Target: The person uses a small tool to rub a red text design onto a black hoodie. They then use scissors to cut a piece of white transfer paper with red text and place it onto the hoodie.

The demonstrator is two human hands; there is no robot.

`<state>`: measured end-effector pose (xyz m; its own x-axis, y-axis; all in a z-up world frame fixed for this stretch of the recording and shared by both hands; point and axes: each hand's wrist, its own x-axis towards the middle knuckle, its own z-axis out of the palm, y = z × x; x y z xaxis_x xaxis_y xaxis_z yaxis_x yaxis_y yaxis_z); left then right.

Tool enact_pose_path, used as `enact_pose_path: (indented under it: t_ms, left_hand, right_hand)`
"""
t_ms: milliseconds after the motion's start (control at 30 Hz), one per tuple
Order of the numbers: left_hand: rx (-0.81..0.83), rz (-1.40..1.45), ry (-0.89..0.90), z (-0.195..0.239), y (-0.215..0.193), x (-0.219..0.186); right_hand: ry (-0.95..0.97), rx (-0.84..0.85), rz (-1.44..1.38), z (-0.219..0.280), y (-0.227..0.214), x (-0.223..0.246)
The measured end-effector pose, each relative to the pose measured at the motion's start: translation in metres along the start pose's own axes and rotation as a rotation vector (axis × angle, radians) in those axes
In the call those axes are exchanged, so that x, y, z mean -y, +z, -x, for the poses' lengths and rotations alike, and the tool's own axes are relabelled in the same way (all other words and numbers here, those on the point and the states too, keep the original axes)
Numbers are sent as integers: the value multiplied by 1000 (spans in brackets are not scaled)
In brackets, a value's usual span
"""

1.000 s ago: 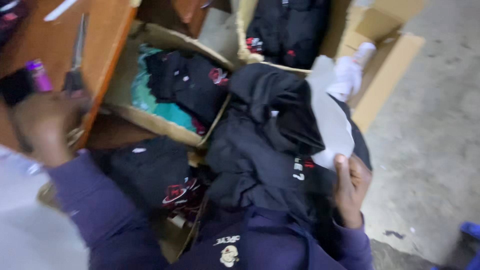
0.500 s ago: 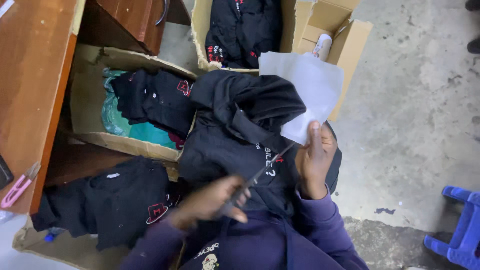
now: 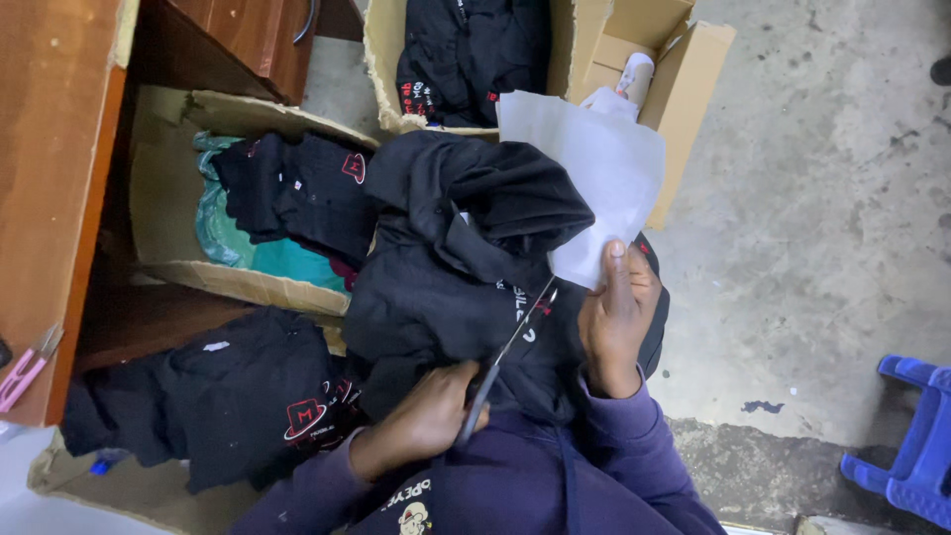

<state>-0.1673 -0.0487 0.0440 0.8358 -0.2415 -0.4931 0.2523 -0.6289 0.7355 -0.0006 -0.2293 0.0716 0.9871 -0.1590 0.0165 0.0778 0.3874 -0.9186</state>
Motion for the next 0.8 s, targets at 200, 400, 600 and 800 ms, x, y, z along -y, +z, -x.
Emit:
enact_pose_path:
  t_ms: [200,400,600,800]
  left_hand:
    - [-106,43,-12,-17,-10,-34]
    - [-235,-26,-119,-15,-10,-47]
    - [-308,29,-52,-11,-9,-50]
    - [-259,-47,-108,0,-13,-25]
  right_hand:
    - [3,74,308,30,-1,6]
    - [-64,112,456,49,2,14]
    - [-161,254,655,69,3,12]
    - [-97,210,643,62,-36,-19]
